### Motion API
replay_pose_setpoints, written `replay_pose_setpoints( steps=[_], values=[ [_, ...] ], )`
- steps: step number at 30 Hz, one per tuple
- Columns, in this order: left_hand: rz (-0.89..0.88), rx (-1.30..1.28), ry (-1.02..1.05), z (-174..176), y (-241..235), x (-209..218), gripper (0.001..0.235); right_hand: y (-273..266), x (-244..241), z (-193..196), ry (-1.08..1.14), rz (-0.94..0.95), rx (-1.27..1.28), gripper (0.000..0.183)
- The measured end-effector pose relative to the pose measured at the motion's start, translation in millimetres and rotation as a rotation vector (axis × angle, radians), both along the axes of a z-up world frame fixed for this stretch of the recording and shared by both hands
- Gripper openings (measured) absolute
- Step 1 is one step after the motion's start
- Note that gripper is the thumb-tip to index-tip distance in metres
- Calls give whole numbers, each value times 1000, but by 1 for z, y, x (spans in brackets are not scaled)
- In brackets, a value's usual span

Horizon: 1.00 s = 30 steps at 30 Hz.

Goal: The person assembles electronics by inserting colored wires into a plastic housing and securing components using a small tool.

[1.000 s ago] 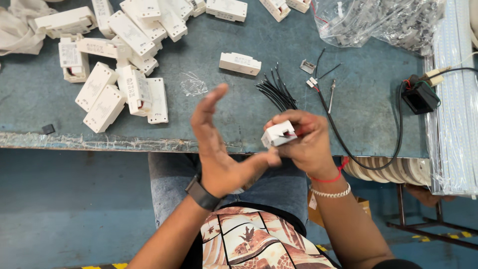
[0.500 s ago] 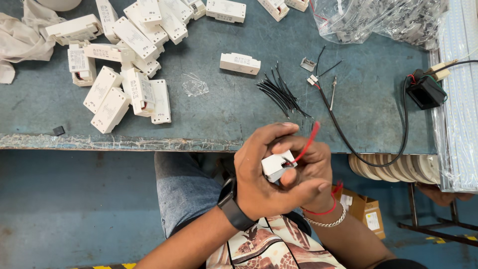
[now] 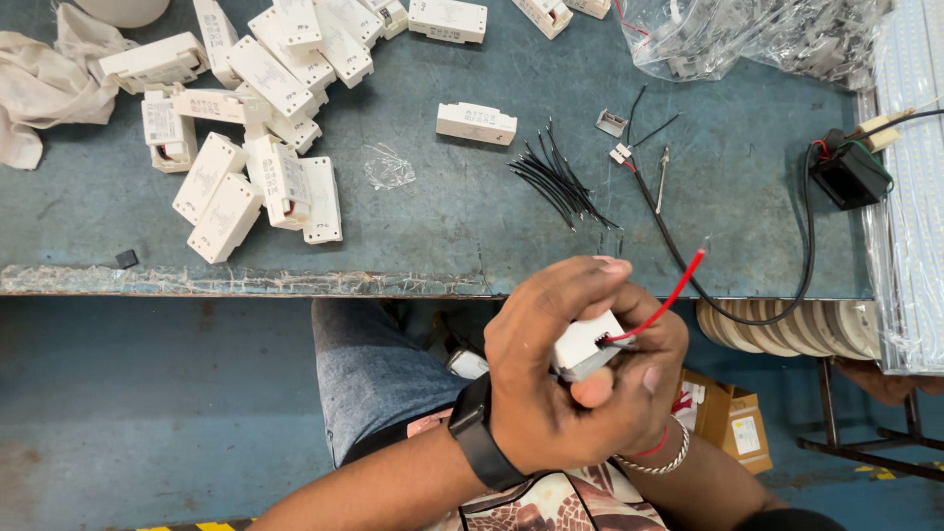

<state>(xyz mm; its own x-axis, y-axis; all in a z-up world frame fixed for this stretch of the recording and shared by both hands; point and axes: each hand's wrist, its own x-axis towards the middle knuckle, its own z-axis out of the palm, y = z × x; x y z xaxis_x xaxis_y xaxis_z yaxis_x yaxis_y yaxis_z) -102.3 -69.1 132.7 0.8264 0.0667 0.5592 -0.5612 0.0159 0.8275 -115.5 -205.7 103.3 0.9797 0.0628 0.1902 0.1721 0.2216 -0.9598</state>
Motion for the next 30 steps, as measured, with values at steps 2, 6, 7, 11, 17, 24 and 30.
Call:
replay_pose_setpoints(
  steps=[2,6,7,11,17,24,30],
  values=[
    [8,-13,6,0,-2,-1,51,1,0,2,23,-31,-43,64],
    [26,1,-1,1,-1,-4,51,5,4,3,-67,-65,-65,63],
    [30,-7,9,3,-2,-5,52,5,4,3,-69,-43,-71,62],
    [59,-5,-48,7,0,-2,56,3,8,4,-147,59,-64,60],
    [-47,-97,11,1,10,7,63,1,31,16,-137,246,-22,65],
    [9,-33,169,-30,7,18,29,9,37,-39,138,240,271,36],
    [11,-235,381,-74,-4,28,23,6,48,-78,293,280,331,32]
  ],
)
